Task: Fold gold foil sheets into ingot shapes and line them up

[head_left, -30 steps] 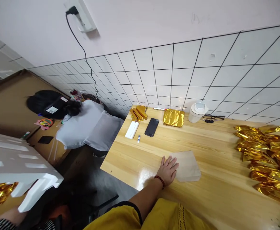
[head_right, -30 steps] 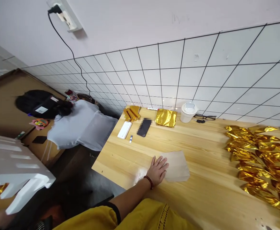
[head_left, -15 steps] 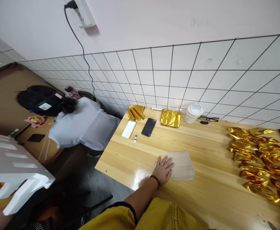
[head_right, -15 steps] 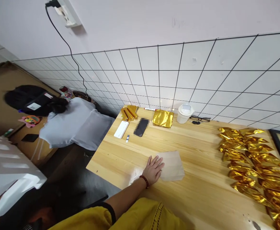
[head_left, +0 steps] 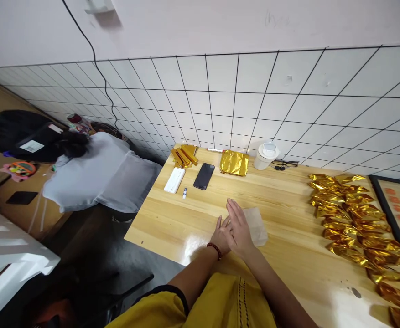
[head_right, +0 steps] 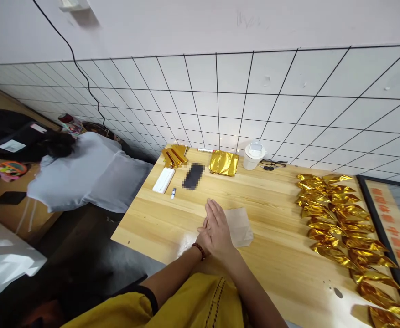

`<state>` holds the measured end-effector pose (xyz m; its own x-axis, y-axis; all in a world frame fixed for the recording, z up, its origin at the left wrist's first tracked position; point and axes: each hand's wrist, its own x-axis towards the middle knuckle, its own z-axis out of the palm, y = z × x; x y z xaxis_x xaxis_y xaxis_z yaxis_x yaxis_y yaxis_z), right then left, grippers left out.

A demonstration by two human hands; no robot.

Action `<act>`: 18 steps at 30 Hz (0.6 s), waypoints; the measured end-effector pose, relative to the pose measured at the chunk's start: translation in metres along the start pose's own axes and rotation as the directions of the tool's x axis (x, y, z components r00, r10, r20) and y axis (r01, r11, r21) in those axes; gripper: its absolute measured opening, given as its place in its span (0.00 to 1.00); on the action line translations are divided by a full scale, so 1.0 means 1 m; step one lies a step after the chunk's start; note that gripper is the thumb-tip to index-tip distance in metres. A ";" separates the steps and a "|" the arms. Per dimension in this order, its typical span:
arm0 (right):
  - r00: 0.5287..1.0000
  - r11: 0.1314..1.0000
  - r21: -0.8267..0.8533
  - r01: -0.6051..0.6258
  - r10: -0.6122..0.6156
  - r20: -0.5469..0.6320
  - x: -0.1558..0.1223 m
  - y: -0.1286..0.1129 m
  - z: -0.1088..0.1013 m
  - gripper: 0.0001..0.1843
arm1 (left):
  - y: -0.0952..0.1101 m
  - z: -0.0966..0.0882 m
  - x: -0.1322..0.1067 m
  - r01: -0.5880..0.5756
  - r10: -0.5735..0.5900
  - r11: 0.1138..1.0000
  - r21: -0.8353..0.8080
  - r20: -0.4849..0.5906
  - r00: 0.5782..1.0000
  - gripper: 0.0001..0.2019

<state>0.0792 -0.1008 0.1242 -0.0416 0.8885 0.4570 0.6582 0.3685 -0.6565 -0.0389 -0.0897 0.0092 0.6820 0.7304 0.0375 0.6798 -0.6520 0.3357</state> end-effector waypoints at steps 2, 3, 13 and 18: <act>0.971 0.979 -0.192 -0.066 0.107 0.212 -0.023 0.032 0.020 0.37 | -0.001 -0.001 0.001 -0.044 0.044 0.999 -0.028 0.013 0.999 0.30; 0.943 0.960 -0.271 -0.067 0.150 0.298 -0.036 0.050 0.028 0.38 | -0.002 -0.001 0.001 -0.071 0.072 0.997 -0.042 0.019 0.997 0.31; 0.858 0.674 -0.695 -0.252 0.488 0.161 -0.074 0.155 -0.014 0.38 | -0.002 -0.004 -0.003 -0.106 0.105 0.993 -0.056 -0.012 0.994 0.24; 0.858 0.875 -0.472 0.111 0.155 0.490 -0.078 0.123 0.012 0.39 | -0.005 -0.001 -0.002 -0.111 0.113 0.990 -0.081 0.025 0.993 0.24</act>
<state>0.1538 -0.1214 0.0006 -0.3020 0.9533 -0.0036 0.9256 0.2923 -0.2405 -0.0436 -0.0875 0.0089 0.7612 0.6464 0.0520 0.5756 -0.7104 0.4050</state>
